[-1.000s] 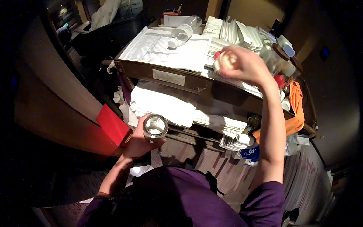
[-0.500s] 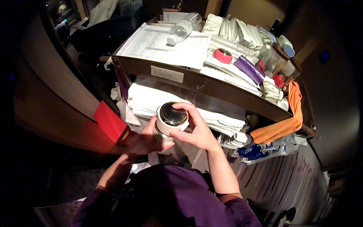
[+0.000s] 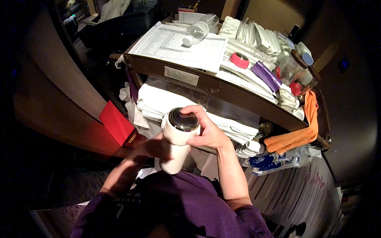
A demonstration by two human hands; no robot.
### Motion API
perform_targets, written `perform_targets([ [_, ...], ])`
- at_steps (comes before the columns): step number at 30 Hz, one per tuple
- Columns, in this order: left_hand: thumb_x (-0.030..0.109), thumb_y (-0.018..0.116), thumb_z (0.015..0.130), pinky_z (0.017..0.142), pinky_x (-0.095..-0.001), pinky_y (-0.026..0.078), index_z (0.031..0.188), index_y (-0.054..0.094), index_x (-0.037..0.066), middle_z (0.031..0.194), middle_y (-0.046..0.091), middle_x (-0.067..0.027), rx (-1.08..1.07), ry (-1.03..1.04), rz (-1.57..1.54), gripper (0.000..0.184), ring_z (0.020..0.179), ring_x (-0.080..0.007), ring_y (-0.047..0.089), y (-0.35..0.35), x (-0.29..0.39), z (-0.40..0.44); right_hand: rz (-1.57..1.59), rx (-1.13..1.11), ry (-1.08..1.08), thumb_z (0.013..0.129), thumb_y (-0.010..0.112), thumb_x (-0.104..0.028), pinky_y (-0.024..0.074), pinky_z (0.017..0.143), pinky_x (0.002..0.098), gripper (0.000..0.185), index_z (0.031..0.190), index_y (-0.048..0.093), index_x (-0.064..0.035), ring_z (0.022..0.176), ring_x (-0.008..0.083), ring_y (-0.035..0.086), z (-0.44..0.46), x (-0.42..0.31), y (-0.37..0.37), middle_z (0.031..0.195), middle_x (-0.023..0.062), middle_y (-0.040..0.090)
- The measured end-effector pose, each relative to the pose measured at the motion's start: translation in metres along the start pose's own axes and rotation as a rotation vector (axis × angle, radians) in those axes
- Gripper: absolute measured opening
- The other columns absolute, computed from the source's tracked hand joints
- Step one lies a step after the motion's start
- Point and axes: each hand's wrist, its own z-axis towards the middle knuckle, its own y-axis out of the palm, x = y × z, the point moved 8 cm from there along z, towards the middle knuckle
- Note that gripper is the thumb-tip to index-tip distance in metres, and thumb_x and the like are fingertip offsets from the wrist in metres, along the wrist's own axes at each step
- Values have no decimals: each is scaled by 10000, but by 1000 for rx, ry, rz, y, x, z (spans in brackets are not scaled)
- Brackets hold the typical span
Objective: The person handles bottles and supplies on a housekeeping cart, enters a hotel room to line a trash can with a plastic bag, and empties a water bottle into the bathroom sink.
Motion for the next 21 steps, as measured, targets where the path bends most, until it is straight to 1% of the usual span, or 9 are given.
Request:
perform_targets([
  [3,265,763,641,847,-336,448,1234,405,1,1106,542,-99,306,60,6,741,989,-186,544,-21,16,-1,-455,209,-76,672,730,-33,352,968,317,647,1235,416,-74,1082,176,485,10,-20,-4,1147,75,503],
  [4,257,758,641,844,-343,451,1224,403,-1,1081,551,-113,409,38,160,730,979,-204,555,-26,20,-4,-493,276,-36,698,763,-129,363,962,322,618,1209,425,-44,1108,176,478,10,-15,-9,1153,90,512],
  [9,221,743,631,832,-387,463,1197,404,-1,1026,571,-187,785,-111,704,696,961,-326,580,-43,28,-20,-858,495,-15,665,802,-273,468,823,359,606,1084,449,-14,929,263,603,7,-12,-9,981,165,603],
  [10,219,743,629,830,-393,463,1194,407,1,1026,570,-190,811,-35,819,693,956,-334,578,-42,32,-22,-888,528,37,693,785,-216,454,821,322,603,1122,414,-9,913,190,568,6,-10,-7,972,125,580],
  [12,216,742,624,826,-406,461,1188,414,3,1027,568,-196,853,127,1053,686,944,-351,575,-39,47,-23,-1042,581,-54,693,782,-226,463,805,326,602,1122,422,-4,889,201,576,3,-11,0,952,125,585],
  [16,226,729,630,845,-393,445,1161,427,5,1021,568,-197,661,-152,683,650,986,-331,563,-38,38,-21,-1057,472,-28,637,807,-301,428,881,373,658,1119,464,-13,961,273,564,5,-19,9,1027,160,560],
  [18,308,760,603,897,-361,425,1220,404,17,1086,559,-146,477,-119,344,769,1035,-257,547,-40,18,-17,-1029,241,-43,626,810,-298,407,911,380,680,1156,474,-35,1046,274,523,7,-34,9,1128,171,514],
  [19,331,770,593,915,-356,415,1238,397,21,1110,550,-132,372,-66,227,807,1049,-243,537,-37,14,-15,-968,145,-74,618,812,-279,359,977,393,695,1202,489,-86,1189,281,420,6,-39,0,1260,175,413],
  [21,360,782,571,958,-357,377,1284,354,17,1186,497,-129,165,-25,181,899,1107,-231,486,-23,12,-6,-745,53,-90,614,814,-250,302,1036,391,772,1285,453,-125,1290,283,329,6,-49,0,1377,165,323],
])
